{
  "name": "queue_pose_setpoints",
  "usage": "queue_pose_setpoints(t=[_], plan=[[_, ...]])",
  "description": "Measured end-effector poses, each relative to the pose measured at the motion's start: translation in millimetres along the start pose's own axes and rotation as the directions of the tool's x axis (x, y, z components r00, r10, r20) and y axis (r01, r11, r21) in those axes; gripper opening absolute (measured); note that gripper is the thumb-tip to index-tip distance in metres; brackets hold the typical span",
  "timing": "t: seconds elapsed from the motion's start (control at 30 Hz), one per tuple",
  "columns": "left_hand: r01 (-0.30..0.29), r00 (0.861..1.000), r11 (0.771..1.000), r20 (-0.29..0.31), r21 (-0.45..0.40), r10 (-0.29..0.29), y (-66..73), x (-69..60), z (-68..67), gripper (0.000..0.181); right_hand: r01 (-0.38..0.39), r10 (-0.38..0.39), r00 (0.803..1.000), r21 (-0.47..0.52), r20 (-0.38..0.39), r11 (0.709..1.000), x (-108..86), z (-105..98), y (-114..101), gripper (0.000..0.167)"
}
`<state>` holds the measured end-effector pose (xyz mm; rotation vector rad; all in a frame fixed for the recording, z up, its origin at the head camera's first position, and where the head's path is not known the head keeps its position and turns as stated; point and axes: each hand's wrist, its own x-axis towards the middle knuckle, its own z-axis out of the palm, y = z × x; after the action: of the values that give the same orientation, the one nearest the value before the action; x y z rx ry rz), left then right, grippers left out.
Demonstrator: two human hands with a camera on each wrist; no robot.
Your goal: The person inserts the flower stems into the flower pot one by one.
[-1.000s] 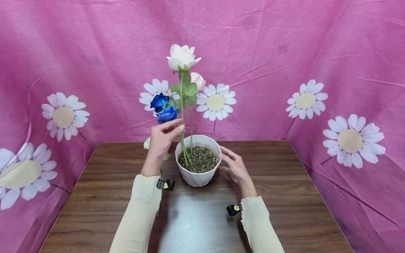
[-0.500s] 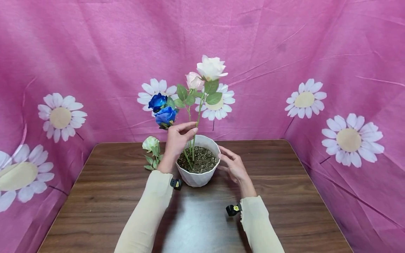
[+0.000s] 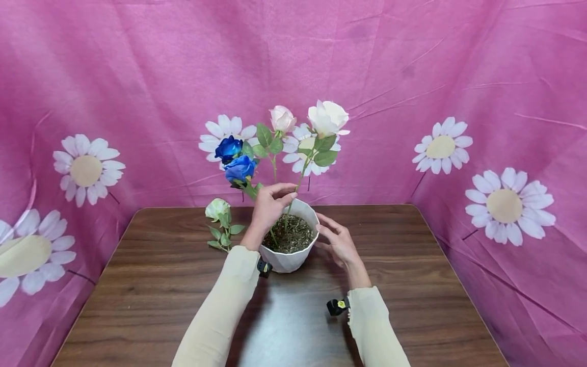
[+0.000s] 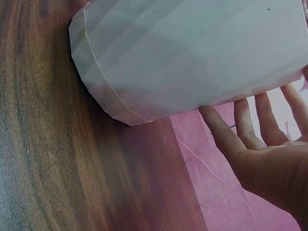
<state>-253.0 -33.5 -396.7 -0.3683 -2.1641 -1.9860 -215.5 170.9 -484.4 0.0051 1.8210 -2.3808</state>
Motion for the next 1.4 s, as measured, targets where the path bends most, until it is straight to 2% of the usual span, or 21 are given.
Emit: queue_pose_setpoints(t=[0.17, 0.33, 0.43, 0.67, 0.83, 1.07, 1.2, 1.3, 1.4], plan=[[0.004, 0.999, 0.995, 0.042, 0.097, -0.009, -6.4, -3.0, 1.4, 0.022, 0.004, -0.004, 1.0, -0.003, 0.001, 1.0, -0.8, 0.7, -0.1, 0.048], [-0.087, 0.995, 0.976, 0.072, 0.202, 0.074, -8.0, -4.9, 1.3, 0.024, 0.001, -0.001, 1.0, 0.011, -0.009, 1.0, -0.9, 1.2, -1.0, 0.048], [-0.131, 0.99, 0.964, 0.081, 0.231, 0.115, -9.5, -4.4, 1.3, 0.023, 0.001, 0.0, 1.0, 0.023, -0.012, 1.0, -0.4, 1.2, -1.3, 0.048], [-0.164, 0.986, 0.952, 0.068, 0.258, 0.151, -11.6, -4.4, 1.3, 0.02, 0.0, 0.0, 1.0, 0.01, -0.01, 1.0, 0.1, 0.2, -0.7, 0.049], [-0.197, 0.98, 0.93, 0.054, 0.311, 0.19, -10.3, -4.8, 0.8, 0.018, -0.007, 0.007, 1.0, -0.001, -0.009, 1.0, 0.7, -0.7, -0.9, 0.049], [-0.218, 0.976, 0.863, 0.103, 0.456, 0.192, -18.3, -4.4, 2.4, 0.018, 0.003, -0.003, 1.0, -0.005, -0.015, 1.0, -0.1, -1.8, -2.8, 0.049], [-0.246, 0.969, 0.828, 0.123, 0.504, 0.214, -22.8, -6.5, 2.9, 0.017, -0.003, 0.003, 1.0, -0.006, -0.002, 1.0, 0.2, -2.2, -0.6, 0.049], [-0.292, 0.956, 0.783, 0.152, 0.549, 0.25, -23.7, -8.9, 2.4, 0.014, -0.004, 0.004, 1.0, -0.009, -0.003, 1.0, -0.1, -0.9, -0.2, 0.048], [-0.342, 0.939, 0.728, 0.178, 0.594, 0.296, -23.0, -10.7, 1.2, 0.011, 0.002, -0.002, 1.0, -0.009, -0.012, 1.0, -0.2, 0.5, -2.0, 0.049]])
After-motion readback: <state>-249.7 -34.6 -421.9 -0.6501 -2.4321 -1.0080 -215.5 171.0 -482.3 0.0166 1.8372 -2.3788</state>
